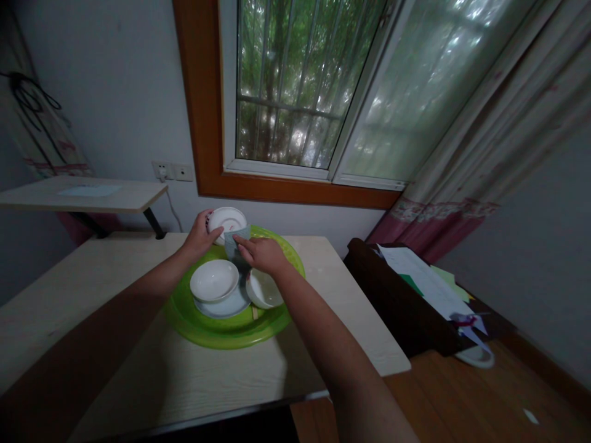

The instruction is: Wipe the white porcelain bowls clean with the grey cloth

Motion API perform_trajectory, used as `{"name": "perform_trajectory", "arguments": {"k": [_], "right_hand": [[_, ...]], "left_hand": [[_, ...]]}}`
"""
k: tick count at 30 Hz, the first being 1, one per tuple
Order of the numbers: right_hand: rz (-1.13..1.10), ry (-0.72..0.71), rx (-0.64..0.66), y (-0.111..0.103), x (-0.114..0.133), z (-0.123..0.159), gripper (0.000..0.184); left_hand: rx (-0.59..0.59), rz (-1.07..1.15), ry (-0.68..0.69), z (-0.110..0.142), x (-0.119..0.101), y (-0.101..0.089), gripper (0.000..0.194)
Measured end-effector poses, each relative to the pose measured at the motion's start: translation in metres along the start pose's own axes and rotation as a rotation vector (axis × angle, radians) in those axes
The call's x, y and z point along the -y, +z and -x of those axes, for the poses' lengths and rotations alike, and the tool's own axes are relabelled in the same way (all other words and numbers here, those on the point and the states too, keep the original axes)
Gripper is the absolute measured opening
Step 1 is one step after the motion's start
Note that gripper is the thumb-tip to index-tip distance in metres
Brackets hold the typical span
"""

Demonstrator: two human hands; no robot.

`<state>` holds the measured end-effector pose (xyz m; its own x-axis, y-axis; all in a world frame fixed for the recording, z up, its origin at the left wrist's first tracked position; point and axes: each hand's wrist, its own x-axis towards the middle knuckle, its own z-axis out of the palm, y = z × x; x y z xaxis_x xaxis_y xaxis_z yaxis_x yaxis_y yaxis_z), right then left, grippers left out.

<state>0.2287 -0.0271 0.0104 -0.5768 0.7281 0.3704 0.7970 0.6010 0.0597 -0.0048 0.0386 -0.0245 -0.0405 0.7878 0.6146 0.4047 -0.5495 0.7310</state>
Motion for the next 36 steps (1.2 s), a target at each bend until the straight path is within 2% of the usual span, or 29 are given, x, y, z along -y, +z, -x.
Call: {"name": "perform_trajectory", "arguments": {"k": [3,9,17,23,36], "right_hand": [[0.029,-0.002,0.004,-0.002,0.002,0.000,0.047],[0.033,0.091,-0.058,-0.003,0.003,-0.003,0.055],[-0.070,0.009,-0.129,0.008,-0.003,-0.003,0.066],[-0.116,-0.034,-0.123,0.012,-0.005,-0.003,0.072],[-0.171,0.087,-0.181,0.007,-0.011,-0.004,0.055]], "left_hand": [[0.015,-0.009,-0.001,0.000,0.002,0.000,0.062],[0.053,0.025,-0.001,0.001,-0.005,0.000,0.061],[0.006,0.157,-0.106,0.000,-0.011,-0.001,0.056],[-0.039,0.246,-0.198,0.000,-0.013,-0.006,0.055],[0.190,0.080,0.003,0.005,-0.005,-0.001,0.058]]}}
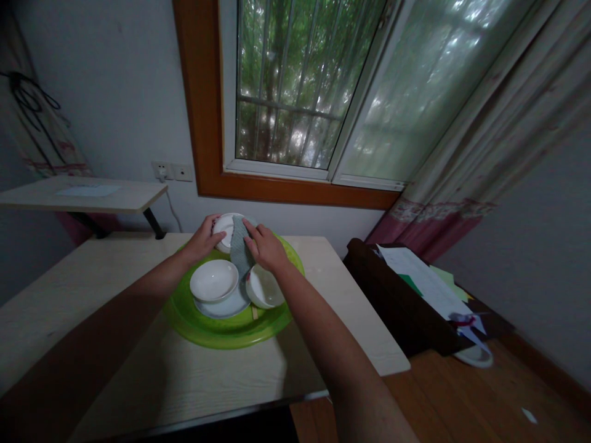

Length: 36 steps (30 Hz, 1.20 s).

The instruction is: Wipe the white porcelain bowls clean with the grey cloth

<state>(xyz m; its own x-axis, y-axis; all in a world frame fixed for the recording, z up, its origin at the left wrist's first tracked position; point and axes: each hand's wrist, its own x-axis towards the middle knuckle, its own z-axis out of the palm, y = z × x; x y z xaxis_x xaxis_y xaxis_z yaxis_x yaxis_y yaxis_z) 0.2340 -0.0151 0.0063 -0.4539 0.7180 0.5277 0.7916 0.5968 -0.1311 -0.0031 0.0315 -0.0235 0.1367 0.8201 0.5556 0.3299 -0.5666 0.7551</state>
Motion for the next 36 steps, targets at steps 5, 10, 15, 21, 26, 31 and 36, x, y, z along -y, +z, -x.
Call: {"name": "perform_trajectory", "arguments": {"k": [5,10,15,21,26,31,36], "right_hand": [[-0.052,0.046,-0.035,0.002,-0.002,-0.001,0.055],[-0.217,0.107,-0.040,0.010,-0.009,-0.001,0.058],[-0.419,0.089,-0.018,0.015,-0.016,0.001,0.062],[-0.617,0.063,-0.001,0.019,-0.018,0.000,0.087],[-0.736,0.086,-0.016,0.025,-0.019,-0.002,0.099],[-0.788,0.055,-0.053,0.026,-0.022,-0.002,0.079],[-0.789,0.050,-0.118,0.024,-0.022,-0.001,0.055]], "left_hand": [[0.077,-0.100,0.068,0.003,-0.001,0.001,0.060],[0.075,-0.078,0.076,0.003,-0.004,0.001,0.061],[0.078,-0.015,0.055,0.003,-0.006,-0.001,0.061],[0.009,0.058,-0.038,0.001,-0.008,-0.004,0.058],[0.028,0.125,-0.119,0.002,-0.011,-0.003,0.059],[0.078,0.212,-0.183,0.004,-0.012,-0.003,0.064],[0.077,0.239,-0.151,0.002,-0.002,-0.001,0.069]]}}
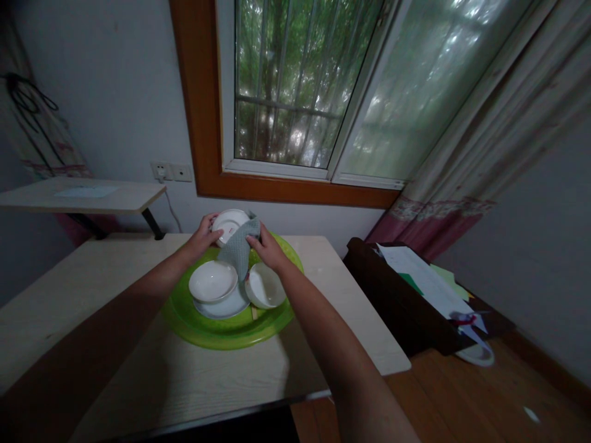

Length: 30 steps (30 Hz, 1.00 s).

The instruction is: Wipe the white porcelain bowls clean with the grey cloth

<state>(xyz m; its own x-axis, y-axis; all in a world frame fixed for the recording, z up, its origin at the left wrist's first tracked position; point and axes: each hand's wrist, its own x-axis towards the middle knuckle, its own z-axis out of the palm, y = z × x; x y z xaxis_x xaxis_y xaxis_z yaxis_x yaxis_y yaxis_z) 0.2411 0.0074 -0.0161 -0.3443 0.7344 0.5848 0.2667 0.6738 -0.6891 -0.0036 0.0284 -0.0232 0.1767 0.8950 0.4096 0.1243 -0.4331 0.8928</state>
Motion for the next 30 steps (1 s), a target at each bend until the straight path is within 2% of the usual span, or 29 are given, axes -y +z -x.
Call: {"name": "perform_trajectory", "arguments": {"k": [3,7,12,15,20,23,26,30], "right_hand": [[0.021,0.000,-0.046,-0.001,-0.003,-0.001,0.049],[0.072,-0.030,-0.073,-0.004,-0.008,-0.002,0.050],[0.142,-0.089,-0.053,-0.006,-0.009,-0.003,0.048],[0.184,-0.083,-0.036,-0.007,-0.005,-0.002,0.045],[0.232,-0.076,-0.017,-0.008,0.001,-0.002,0.042],[0.259,-0.083,-0.054,-0.009,0.002,-0.003,0.040],[0.294,-0.071,-0.119,-0.010,0.002,-0.004,0.038],[0.362,0.003,-0.283,-0.015,0.000,-0.005,0.036]], "left_hand": [[0.031,0.028,0.004,-0.003,0.007,0.001,0.073],[0.050,-0.024,0.044,-0.002,0.009,0.002,0.080],[0.111,-0.176,0.115,0.006,-0.009,0.007,0.081],[0.127,-0.268,0.133,0.010,-0.020,0.009,0.074],[0.099,-0.378,0.156,0.012,-0.026,0.010,0.071],[0.083,-0.460,0.150,0.011,-0.026,0.011,0.067],[0.059,-0.476,0.124,0.012,-0.027,0.012,0.065],[-0.069,-0.430,0.072,0.012,-0.029,0.010,0.070]]}}
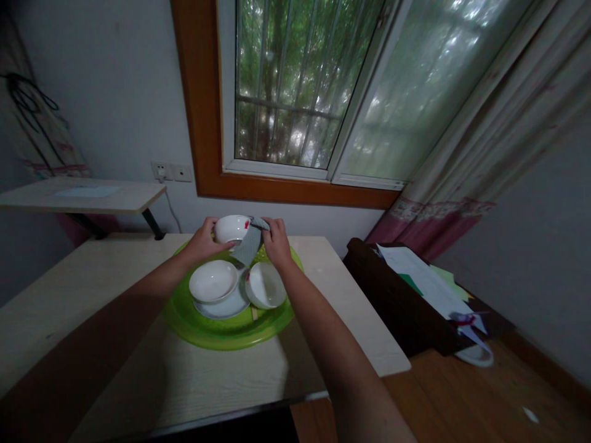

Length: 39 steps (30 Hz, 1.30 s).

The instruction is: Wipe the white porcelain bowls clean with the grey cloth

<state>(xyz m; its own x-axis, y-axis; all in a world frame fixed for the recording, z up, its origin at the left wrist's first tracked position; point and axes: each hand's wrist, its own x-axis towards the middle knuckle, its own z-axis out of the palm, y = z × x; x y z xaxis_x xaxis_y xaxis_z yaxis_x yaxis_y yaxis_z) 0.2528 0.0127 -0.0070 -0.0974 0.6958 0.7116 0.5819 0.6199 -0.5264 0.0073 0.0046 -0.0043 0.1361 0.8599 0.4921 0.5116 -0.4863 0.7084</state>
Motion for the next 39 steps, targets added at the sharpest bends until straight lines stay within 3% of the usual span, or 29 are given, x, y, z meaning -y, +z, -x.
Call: {"name": "perform_trajectory", "arguments": {"k": [4,7,12,15,20,25,31,35,39], "right_hand": [[0.166,0.077,-0.122,-0.002,-0.004,-0.001,0.031],[0.271,0.084,-0.132,-0.004,-0.003,-0.001,0.026],[0.326,0.059,-0.087,-0.001,-0.002,0.001,0.015],[0.253,0.061,-0.011,0.003,-0.005,0.000,0.023],[0.218,0.069,-0.019,0.006,-0.003,-0.002,0.034],[0.047,-0.077,0.085,0.004,0.009,0.001,0.033],[0.141,-0.288,0.231,0.002,0.031,0.005,0.047],[0.241,-0.318,0.301,-0.001,0.046,0.009,0.056],[0.287,-0.295,0.287,-0.001,0.048,0.010,0.055]], "left_hand": [[-0.125,0.052,-0.092,-0.002,-0.002,-0.005,0.074],[-0.175,0.058,-0.119,-0.002,-0.005,-0.007,0.075],[-0.112,0.058,-0.107,-0.002,-0.003,-0.006,0.074],[-0.094,0.045,-0.094,-0.002,0.000,-0.005,0.073],[-0.070,0.010,-0.097,-0.002,0.001,-0.003,0.072],[-0.047,-0.044,-0.088,-0.002,0.003,0.001,0.073],[-0.041,-0.072,-0.104,-0.003,0.004,0.003,0.069],[-0.016,-0.063,-0.097,-0.002,0.002,0.003,0.064],[-0.031,-0.086,-0.112,-0.003,0.001,0.002,0.065]]}}
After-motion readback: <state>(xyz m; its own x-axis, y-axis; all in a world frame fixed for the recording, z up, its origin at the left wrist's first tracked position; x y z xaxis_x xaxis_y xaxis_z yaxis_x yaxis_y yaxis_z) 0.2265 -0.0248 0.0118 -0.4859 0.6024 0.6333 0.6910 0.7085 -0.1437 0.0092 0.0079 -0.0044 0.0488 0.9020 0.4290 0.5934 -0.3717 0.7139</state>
